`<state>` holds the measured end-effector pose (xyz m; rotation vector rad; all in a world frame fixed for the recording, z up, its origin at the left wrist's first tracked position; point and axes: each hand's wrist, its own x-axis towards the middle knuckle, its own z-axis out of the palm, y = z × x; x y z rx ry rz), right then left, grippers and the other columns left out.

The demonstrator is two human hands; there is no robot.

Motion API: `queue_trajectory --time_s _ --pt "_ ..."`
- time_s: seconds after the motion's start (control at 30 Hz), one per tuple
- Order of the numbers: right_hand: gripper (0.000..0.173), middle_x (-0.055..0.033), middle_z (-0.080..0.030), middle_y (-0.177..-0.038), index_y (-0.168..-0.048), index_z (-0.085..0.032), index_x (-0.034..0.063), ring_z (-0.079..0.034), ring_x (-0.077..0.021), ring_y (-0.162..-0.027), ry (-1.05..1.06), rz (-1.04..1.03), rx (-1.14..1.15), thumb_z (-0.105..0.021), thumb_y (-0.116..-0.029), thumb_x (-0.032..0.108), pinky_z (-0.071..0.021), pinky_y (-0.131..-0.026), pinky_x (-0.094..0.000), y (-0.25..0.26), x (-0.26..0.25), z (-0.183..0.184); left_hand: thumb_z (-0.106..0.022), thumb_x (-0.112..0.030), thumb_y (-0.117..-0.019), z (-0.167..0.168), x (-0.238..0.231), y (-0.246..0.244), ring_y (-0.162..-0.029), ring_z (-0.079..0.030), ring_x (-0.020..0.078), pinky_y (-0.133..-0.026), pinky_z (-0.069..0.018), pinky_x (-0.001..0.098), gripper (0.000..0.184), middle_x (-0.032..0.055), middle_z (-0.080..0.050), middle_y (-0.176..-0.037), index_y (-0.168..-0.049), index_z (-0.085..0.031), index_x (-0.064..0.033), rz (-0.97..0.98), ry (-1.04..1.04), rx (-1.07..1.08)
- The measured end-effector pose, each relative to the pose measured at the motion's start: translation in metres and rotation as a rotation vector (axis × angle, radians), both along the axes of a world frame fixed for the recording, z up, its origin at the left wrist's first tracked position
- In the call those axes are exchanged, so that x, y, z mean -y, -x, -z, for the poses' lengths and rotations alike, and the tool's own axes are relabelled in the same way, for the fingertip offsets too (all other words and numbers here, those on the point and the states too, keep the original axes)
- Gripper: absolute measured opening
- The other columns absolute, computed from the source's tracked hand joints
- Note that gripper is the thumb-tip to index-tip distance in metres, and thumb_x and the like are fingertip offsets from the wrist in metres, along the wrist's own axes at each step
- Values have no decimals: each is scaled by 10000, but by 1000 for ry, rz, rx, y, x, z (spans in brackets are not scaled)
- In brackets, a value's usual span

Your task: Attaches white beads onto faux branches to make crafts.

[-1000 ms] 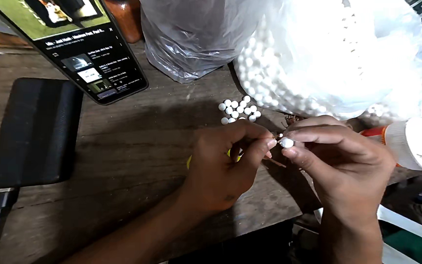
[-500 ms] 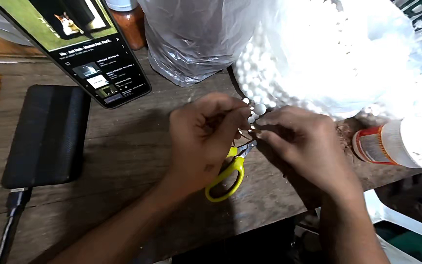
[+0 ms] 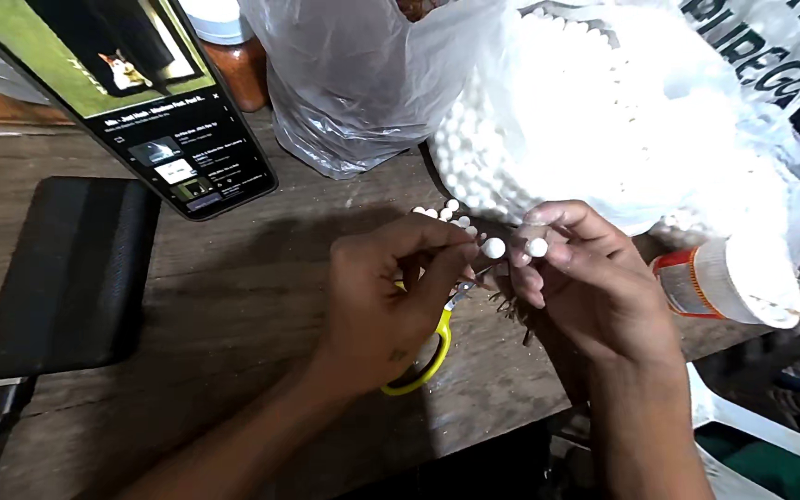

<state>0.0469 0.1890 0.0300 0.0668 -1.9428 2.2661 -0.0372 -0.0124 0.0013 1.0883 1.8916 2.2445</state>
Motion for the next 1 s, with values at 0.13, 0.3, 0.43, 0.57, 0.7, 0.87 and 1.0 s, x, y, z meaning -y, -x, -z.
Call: queue_trajectory --time_s 0.13,0.3,0.43,0.57,0.7,0.87,1.0 --pt "184 -32 -714 -890 -1110 -737 106 -643 -25 -698 129 -120 -26 -599 -1034 202 -541 -641 -158 0 -2 2 -681 -25 -944 2 0 -2 -679 -656 -10 -609 -551 137 43 -14 -722 -791 -955 -701 12 11 -12 -21" --pt "162 -19 -730 -938 -1132 -729 112 -664 -17 -728 202 -206 -42 -671 -987 159 -549 -651 -143 -2 -2 -1 -670 -15 -934 3 -1 -3 -684 -654 -11 -620 -552 138 50 -8 -713 -784 -947 -705 18 6 0 -27" --pt "193 -52 -756 -957 -1153 -722 84 -696 -36 -745 260 -264 -36 -605 -1030 176 -568 -676 -156 -4 0 -5 -667 7 -925 3 -2 -4 -705 -668 -13 -644 -568 138 45 -9 -718 -788 -946 -704 21 13 -6 -31" --pt "163 -2 -727 -927 -1098 -749 112 -658 -12 -730 110 -132 -64 -668 -995 210 -548 -651 -148 -6 2 -6 -661 6 -927 3 -2 -4 -695 -669 -7 -635 -573 146 51 -6 -716 -781 -942 -706 22 14 -4 -35" --pt "142 59 -731 -968 -1032 -750 170 -680 -19 -795 -398 120 -226 -786 -895 158 -588 -694 -165 -2 2 -15 -649 3 -937 5 -3 -6 -700 -673 -6 -642 -578 146 62 15 -715 -782 -937 -701 39 36 -9 -56" --pt "190 81 -701 -907 -1027 -730 131 -635 -8 -746 -674 99 -303 -814 -857 145 -563 -664 -161 8 -1 -26 -656 -13 -940 6 -4 -6 -699 -660 -18 -655 -563 130 82 34 -708 -768 -915 -707 47 29 30 -136" --pt "184 87 -690 -867 -1004 -737 155 -643 -16 -732 -616 4 -239 -829 -852 203 -574 -655 -170 15 -10 -26 -676 -5 -916 5 -5 -6 -667 -644 -25 -625 -549 121 64 27 -696 -736 -904 -715 46 9 22 -119"
